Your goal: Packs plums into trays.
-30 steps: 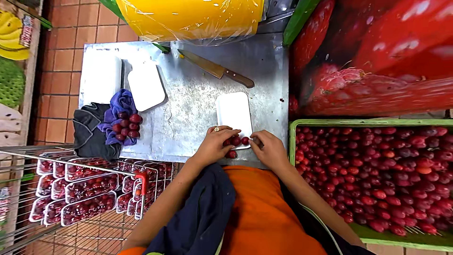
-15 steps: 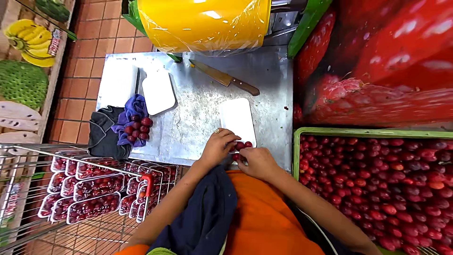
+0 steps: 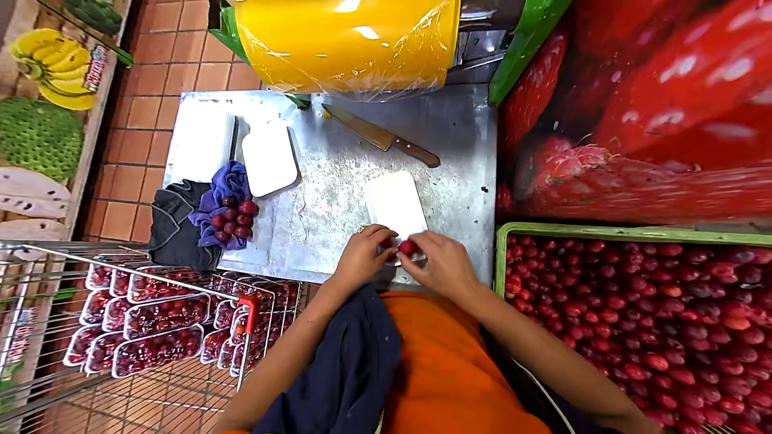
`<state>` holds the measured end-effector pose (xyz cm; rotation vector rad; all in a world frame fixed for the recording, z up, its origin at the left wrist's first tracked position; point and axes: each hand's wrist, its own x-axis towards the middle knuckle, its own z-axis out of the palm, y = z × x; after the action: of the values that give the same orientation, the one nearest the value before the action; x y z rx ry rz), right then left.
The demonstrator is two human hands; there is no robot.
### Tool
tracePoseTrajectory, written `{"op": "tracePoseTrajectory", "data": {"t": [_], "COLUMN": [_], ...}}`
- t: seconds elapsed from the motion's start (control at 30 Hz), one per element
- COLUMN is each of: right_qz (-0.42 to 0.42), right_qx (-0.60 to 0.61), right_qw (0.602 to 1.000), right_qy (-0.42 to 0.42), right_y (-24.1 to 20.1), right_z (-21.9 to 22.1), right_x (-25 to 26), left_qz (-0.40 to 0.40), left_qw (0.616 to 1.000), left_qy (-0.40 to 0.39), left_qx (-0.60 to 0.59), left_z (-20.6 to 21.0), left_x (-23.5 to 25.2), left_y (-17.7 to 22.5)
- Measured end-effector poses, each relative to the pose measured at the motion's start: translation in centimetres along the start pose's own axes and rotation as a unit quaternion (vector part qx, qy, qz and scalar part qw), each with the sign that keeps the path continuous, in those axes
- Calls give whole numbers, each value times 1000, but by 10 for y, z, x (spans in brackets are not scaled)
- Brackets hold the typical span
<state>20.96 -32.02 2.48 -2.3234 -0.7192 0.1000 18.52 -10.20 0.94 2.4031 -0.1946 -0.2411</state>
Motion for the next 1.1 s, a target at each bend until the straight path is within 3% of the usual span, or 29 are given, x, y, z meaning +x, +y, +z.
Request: {"op": "tracePoseTrajectory", "data": {"t": [0.13,0.27,0.37,0.43,0.5,0.57,0.67,0.77,0.83,0.97,1.1], "right_qz": [2,8,0,12,89,209,358,381,384,397,417], "right_qx": [21,-5,32,92,75,10,3,-10,-53,-92,59], "right_qw": [998,993,999,990,964,930,918,923,922,913,899], "right_qy": [-63,-115,-23,107,239,302,171,44,7,17,118], "right_y": [16,17,23,34,59,101,148,158,149,149,139], "right_z": [11,20,-1,-23,-37,-38,-29,-31,-35,-30,-52], "right_x": [32,33,2,-37,-81,-111,-125,-105,-87,-75,-100], "left_qz": [-48,-9,9,8,7,-4,-21,-16,-10,-6,-13], "left_qw": [999,1000,1000,1000,1000,1000,1000,1000,1000,999,999], "left_qy": [16,-10,-21,-19,-11,-1,21,25,24,37,43], "left_qx": [-20,10,9,-3,-8,-7,-4,-1,4,5,-11], "left_z": [0,-3,0,-1,-2,-4,0,2,-1,-1,-4], "left_x": [0,1,2,0,0,0,1,10,14,16,11], "left_y": [8,7,7,5,5,4,2,10,15,14,12]}}
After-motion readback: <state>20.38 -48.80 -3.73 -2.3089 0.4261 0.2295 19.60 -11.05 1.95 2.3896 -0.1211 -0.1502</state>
